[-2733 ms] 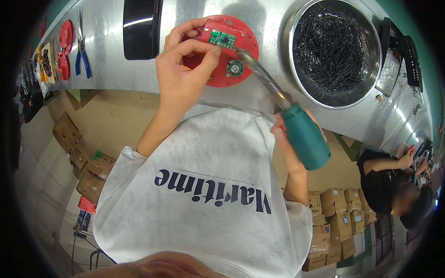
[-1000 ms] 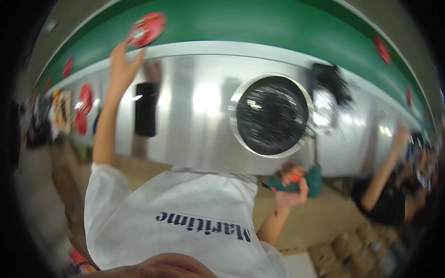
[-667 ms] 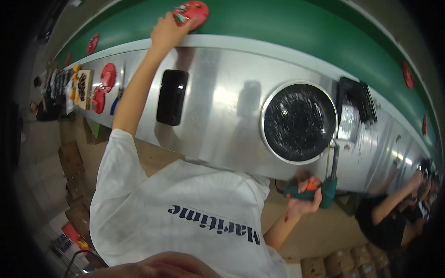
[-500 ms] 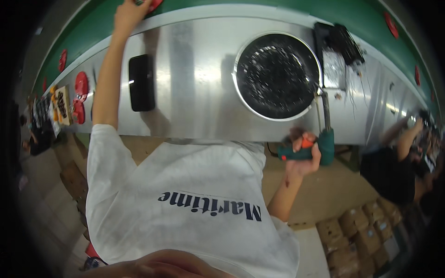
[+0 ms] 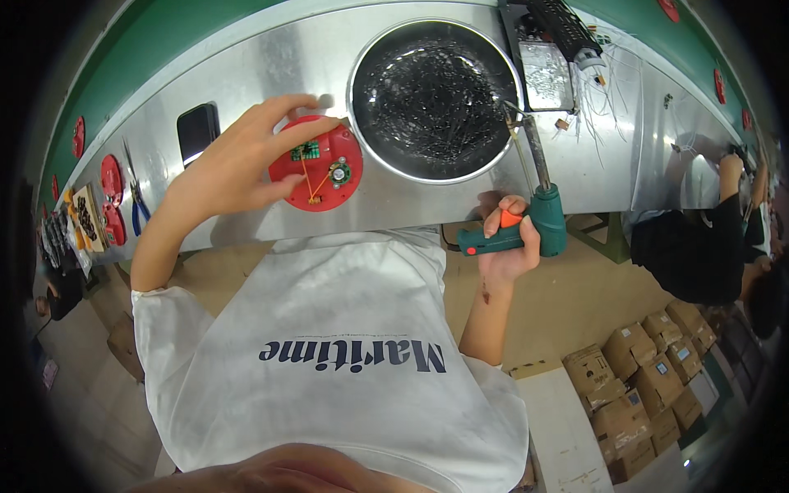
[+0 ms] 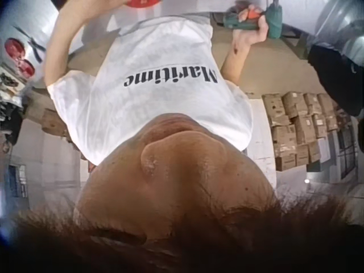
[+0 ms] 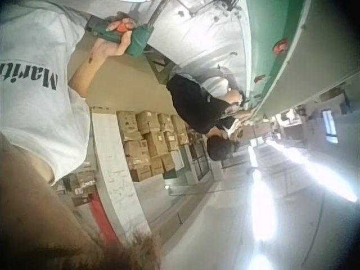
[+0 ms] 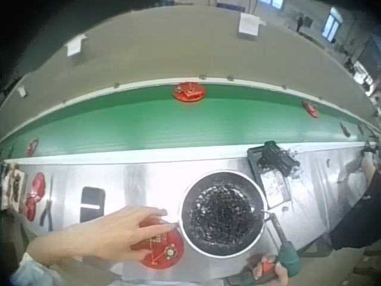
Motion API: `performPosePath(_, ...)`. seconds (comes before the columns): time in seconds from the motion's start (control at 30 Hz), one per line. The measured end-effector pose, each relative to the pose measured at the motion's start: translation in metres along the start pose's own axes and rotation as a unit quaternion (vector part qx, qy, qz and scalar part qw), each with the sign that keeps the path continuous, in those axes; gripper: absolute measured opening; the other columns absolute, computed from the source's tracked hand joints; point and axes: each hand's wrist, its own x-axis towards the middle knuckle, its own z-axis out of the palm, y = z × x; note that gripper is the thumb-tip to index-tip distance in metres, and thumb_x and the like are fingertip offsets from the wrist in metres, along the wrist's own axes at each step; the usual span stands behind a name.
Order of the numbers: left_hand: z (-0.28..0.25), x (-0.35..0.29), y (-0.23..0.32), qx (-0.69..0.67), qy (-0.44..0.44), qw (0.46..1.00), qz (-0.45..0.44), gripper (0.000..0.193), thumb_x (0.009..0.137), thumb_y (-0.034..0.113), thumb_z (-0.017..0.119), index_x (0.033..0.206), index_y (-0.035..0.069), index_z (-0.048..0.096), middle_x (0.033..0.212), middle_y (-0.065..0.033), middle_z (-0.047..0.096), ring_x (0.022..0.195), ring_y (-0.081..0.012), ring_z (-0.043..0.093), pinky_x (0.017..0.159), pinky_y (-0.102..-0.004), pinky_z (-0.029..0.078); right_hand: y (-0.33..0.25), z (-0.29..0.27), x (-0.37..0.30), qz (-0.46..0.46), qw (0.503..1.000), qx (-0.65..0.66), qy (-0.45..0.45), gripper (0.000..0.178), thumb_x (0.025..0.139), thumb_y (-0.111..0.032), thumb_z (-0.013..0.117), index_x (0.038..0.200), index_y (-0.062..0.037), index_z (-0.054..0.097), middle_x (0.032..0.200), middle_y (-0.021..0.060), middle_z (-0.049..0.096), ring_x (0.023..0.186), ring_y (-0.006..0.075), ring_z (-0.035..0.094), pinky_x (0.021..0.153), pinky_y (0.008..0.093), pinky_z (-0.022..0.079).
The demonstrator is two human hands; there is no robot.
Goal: Soldering electronic components onto small circular red circuit boards at a factory workbench.
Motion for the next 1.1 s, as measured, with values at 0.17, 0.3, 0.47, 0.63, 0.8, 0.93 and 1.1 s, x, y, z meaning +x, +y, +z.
performPosePath(0.17, 0.012, 0.075, 0.006, 0.017, 0.101, 0.992, 0.070, 0.039, 0.075, 0.009, 0.070, 0.113, 0.007, 0.062, 0.114, -0.0101, 0.055, 0.099, -0.0291, 0.058, 0.086, -0.0393, 0.048, 0.004, 0.000, 0.000, 0.005, 1.000, 0.010, 0.001, 0.033, 0.086, -0.026, 0.052, 0.100, 0.0037, 0.055, 0.101, 0.0158, 0.056, 0.062, 0.0194, 0.050, 0.057, 0.0302, 0.041)
performPosePath(0.3, 0.044, 0.120, 0.000, 0.047, 0.176, 0.978, 0.104, 0.020, 0.075, 0.011, 0.069, 0.094, 0.005, 0.065, 0.102, -0.0081, 0.057, 0.094, -0.0260, 0.056, 0.081, -0.0382, 0.046, 0.004, 0.000, 0.000, 0.005, 1.000, 0.014, -0.002, 0.033, 0.087, -0.026, 0.053, 0.101, 0.0035, 0.055, 0.102, 0.0156, 0.056, 0.062, 0.0193, 0.051, 0.057, 0.0298, 0.041)
performPosePath(0.47, 0.054, 0.144, 0.002, 0.064, 0.163, 0.968, 0.181, 0.016, 0.075, 0.010, 0.071, 0.089, 0.004, 0.065, 0.101, -0.0084, 0.057, 0.090, -0.0272, 0.057, 0.081, -0.0380, 0.046, 0.000, 0.001, -0.002, 0.006, 1.000, 0.024, 0.015, 0.032, 0.087, -0.026, 0.051, 0.100, 0.0022, 0.056, 0.099, 0.0149, 0.059, 0.062, 0.0188, 0.051, 0.058, 0.0311, 0.042)
performPosePath(0.63, 0.056, 0.137, -0.001, -0.023, 0.188, 0.966, 0.178, 0.012, 0.071, 0.003, 0.070, 0.081, 0.004, 0.064, 0.111, -0.0092, 0.057, 0.091, -0.0241, 0.056, 0.076, -0.0352, 0.046, 0.001, 0.013, 0.000, 0.035, 0.999, 0.036, 0.015, 0.031, 0.083, -0.025, 0.053, 0.095, 0.0031, 0.057, 0.096, 0.0150, 0.060, 0.060, 0.0194, 0.053, 0.056, 0.0298, 0.042)
performPosePath(0.8, 0.036, 0.120, 0.029, -0.088, 0.272, 0.935, 0.209, 0.020, 0.066, -0.003, 0.075, 0.083, 0.005, 0.067, 0.130, -0.0148, 0.052, 0.089, -0.0236, 0.057, 0.072, -0.0320, 0.046, 0.004, 0.016, -0.005, 0.019, 0.998, 0.039, 0.034, 0.026, 0.082, -0.024, 0.052, 0.090, -0.0001, 0.054, 0.097, 0.0157, 0.054, 0.059, 0.0205, 0.053, 0.058, 0.0300, 0.041)
performPosePath(0.93, 0.022, 0.085, 0.058, -0.052, 0.322, 0.927, 0.185, 0.022, 0.066, -0.004, 0.075, 0.084, 0.003, 0.065, 0.114, -0.0138, 0.061, 0.086, -0.0257, 0.059, 0.071, -0.0342, 0.046, 0.006, 0.017, -0.007, 0.027, 0.998, 0.043, 0.027, 0.026, 0.083, -0.025, 0.053, 0.091, -0.0003, 0.054, 0.097, 0.0157, 0.054, 0.059, 0.0203, 0.053, 0.058, 0.0294, 0.041)
performPosePath(1.1, 0.033, 0.036, 0.095, -0.113, 0.159, 0.981, 0.008, 0.020, 0.070, -0.004, 0.074, 0.087, 0.002, 0.064, 0.084, -0.0107, 0.066, 0.072, -0.0262, 0.062, 0.069, -0.0351, 0.047, -0.013, 0.053, -0.014, 0.069, 0.992, -0.045, -0.098, 0.023, 0.082, -0.015, 0.061, 0.098, -0.0006, 0.054, 0.100, 0.0143, 0.055, 0.072, 0.0219, 0.060, 0.060, 0.0291, 0.046)
